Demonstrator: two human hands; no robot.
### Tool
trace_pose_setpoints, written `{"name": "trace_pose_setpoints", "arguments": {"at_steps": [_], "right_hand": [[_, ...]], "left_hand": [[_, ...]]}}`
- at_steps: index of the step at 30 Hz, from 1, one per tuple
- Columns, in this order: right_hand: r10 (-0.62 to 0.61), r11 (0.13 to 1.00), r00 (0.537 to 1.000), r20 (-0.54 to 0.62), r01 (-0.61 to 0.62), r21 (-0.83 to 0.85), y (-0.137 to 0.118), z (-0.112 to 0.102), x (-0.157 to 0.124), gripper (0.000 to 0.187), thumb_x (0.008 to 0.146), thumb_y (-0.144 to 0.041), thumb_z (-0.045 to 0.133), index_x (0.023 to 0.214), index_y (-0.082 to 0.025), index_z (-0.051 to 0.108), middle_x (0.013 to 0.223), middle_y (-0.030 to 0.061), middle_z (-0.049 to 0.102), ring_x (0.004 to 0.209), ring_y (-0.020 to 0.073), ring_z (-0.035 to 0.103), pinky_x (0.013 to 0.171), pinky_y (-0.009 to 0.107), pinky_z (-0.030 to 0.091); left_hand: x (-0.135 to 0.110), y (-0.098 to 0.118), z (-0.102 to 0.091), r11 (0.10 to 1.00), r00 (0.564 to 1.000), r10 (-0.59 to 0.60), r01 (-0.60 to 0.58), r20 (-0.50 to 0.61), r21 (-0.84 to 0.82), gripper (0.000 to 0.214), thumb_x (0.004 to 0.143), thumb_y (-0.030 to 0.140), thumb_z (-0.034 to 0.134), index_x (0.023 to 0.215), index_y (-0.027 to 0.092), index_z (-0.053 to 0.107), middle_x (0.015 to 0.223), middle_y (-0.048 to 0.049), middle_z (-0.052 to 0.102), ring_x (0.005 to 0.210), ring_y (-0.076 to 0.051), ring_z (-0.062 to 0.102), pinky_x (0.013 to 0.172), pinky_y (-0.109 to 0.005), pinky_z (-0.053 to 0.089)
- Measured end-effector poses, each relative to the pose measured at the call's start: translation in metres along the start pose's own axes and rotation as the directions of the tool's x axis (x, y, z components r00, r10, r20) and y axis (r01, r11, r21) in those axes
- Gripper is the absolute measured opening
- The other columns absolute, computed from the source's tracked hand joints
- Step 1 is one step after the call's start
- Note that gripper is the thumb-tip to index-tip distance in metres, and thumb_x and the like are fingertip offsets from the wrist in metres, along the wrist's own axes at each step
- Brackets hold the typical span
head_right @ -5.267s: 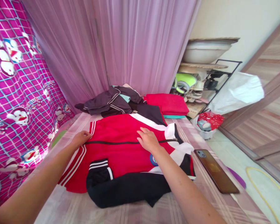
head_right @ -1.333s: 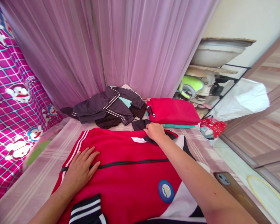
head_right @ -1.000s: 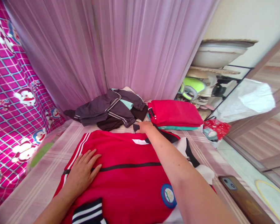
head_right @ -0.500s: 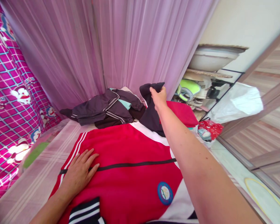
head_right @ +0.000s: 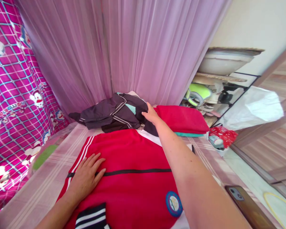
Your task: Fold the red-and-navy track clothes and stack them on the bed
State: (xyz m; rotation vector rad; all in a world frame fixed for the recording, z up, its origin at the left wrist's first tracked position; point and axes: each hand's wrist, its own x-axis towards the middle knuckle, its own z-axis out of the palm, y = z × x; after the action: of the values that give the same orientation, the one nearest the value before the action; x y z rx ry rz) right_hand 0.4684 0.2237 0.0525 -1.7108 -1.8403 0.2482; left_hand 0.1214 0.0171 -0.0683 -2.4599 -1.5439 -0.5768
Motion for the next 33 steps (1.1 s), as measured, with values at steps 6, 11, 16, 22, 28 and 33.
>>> {"name": "trace_pose_setpoints", "arguments": {"at_steps": [6,11,16,22,28,33], "right_hand": [[0.146,0.96,0.936,0.319,-0.212,0.182,0.002,-0.006,-0.041,0.033,0.093,-0.02,0.047,0.117,-0.017,0.069,0.11,0.0112,0.076,0.087,0.0193,0.073,0.079,0.033,0.059],[0.078,0.961,0.908,0.412,0.042,-0.274,0.022,0.009,-0.087,0.039,0.089,-0.02,0.054,0.126,-0.018,0.068,0.135,0.0111,0.065,0.124,0.028,0.06,0.105,0.038,0.048],[-0.051,0.926,0.96,0.274,0.148,-0.348,0.026,0.03,-0.139,0.046,0.094,-0.021,0.048,0.139,-0.015,0.059,0.152,0.0133,0.049,0.141,0.0209,0.045,0.117,0.033,0.035],[-0.061,0.903,0.948,0.312,0.186,-0.387,0.058,0.017,-0.204,0.049,0.1,-0.038,0.04,0.146,-0.024,0.051,0.155,0.0109,0.045,0.144,0.0271,0.039,0.117,0.052,0.033],[-0.023,0.945,0.997,0.075,0.047,-0.323,0.079,-0.022,-0.234,0.045,0.1,-0.032,0.035,0.135,-0.019,0.062,0.143,0.0118,0.058,0.132,0.0244,0.053,0.113,0.044,0.041],[-0.093,0.938,0.993,0.075,0.113,-0.328,0.073,-0.026,-0.294,0.046,0.101,-0.035,0.035,0.136,-0.019,0.061,0.143,0.0122,0.058,0.133,0.0248,0.052,0.113,0.045,0.04]], "left_hand": [[0.0,0.002,-0.002,1.0,1.0,-0.004,0.005,0.018,-0.014,0.041,0.094,0.045,0.049,0.123,0.024,0.068,0.137,-0.0128,0.063,0.128,-0.034,0.057,0.106,-0.056,0.043],[0.001,0.001,-0.002,1.0,0.999,0.005,-0.005,0.032,0.005,0.042,0.095,0.046,0.047,0.123,0.023,0.068,0.138,-0.0136,0.063,0.129,-0.035,0.056,0.106,-0.056,0.043],[0.003,-0.001,-0.003,1.0,0.999,0.012,-0.012,0.038,0.018,0.044,0.095,0.047,0.045,0.124,0.022,0.068,0.137,-0.0141,0.063,0.13,-0.035,0.055,0.106,-0.056,0.043],[0.007,-0.001,-0.006,1.0,0.998,0.007,-0.007,0.056,-0.003,0.047,0.094,0.048,0.044,0.124,0.02,0.068,0.137,-0.0153,0.062,0.131,-0.036,0.054,0.108,-0.055,0.041],[0.011,-0.003,-0.006,1.0,0.996,0.014,-0.015,0.087,0.015,0.049,0.094,0.047,0.044,0.125,0.019,0.067,0.139,-0.0163,0.061,0.132,-0.036,0.053,0.108,-0.053,0.04],[0.013,-0.002,-0.007,0.997,0.993,0.03,-0.038,0.115,0.071,0.052,0.095,0.046,0.04,0.128,0.015,0.066,0.14,-0.0186,0.06,0.132,-0.037,0.052,0.108,-0.055,0.04]]}}
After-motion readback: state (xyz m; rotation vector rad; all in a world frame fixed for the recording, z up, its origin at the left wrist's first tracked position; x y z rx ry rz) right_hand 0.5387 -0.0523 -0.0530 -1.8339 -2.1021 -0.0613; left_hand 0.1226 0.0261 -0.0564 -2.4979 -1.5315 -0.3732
